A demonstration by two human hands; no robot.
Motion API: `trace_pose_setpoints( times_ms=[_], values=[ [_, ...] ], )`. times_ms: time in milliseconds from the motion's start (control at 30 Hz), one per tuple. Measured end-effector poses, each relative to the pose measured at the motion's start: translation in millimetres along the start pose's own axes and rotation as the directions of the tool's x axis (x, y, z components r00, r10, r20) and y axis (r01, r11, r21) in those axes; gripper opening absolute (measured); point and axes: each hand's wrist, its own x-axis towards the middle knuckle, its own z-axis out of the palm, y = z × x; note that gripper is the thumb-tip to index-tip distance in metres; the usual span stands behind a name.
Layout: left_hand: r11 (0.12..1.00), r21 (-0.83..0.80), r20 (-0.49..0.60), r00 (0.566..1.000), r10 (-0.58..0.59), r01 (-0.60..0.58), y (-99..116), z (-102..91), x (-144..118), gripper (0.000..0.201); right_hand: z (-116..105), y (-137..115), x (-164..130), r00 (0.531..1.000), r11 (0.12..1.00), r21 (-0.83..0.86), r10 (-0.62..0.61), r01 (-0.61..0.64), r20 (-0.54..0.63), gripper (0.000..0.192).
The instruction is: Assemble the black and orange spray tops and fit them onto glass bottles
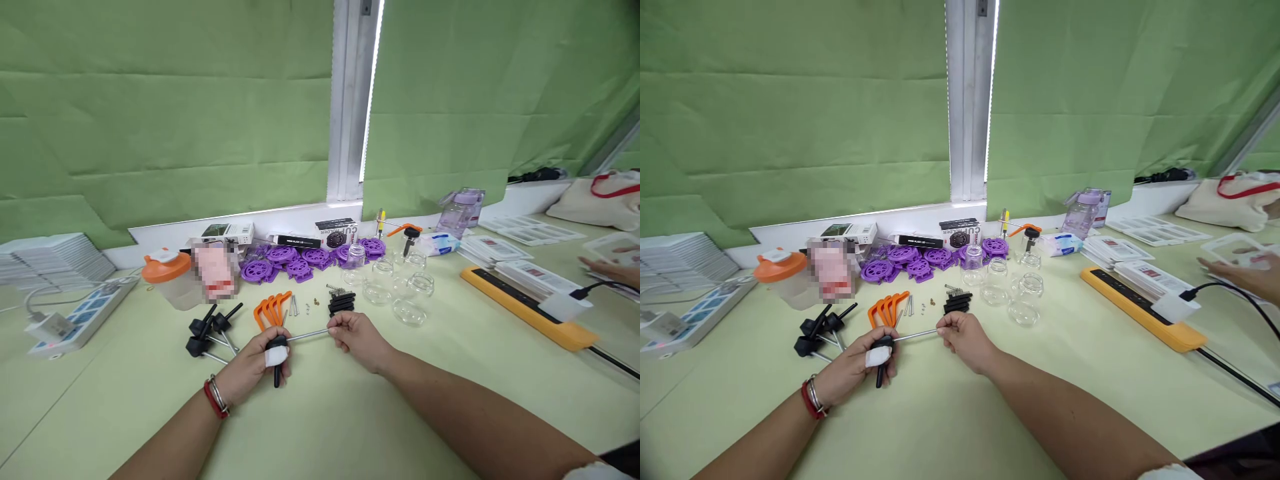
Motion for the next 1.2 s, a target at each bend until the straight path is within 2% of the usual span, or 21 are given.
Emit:
trace_pose_setpoints(
  times_ms=[333,700,1200],
  values=[
    [1.0,0.029,0.017,1.0,-0.002,0.001,1.2,0.4,-0.2,0.024,-1.6,5.4,1.8,1.0,0.998,-0.065,-0.001,0.0,-0.003,0.015],
    [1.0,0.005,0.026,1.0,0.0,0.0,0.5,-1.0,0.8,0.024,1.6,-4.3,-1.4,0.998,0.979,-0.198,-0.037,0.046,0.053,0.033],
    [1.0,-0.007,0.024,1.0,-0.004,0.004,1.8,0.3,1.4,0.022,2.2,-7.3,-3.5,0.999,0.957,-0.289,-0.02,0.032,0.044,0.04]
  ],
)
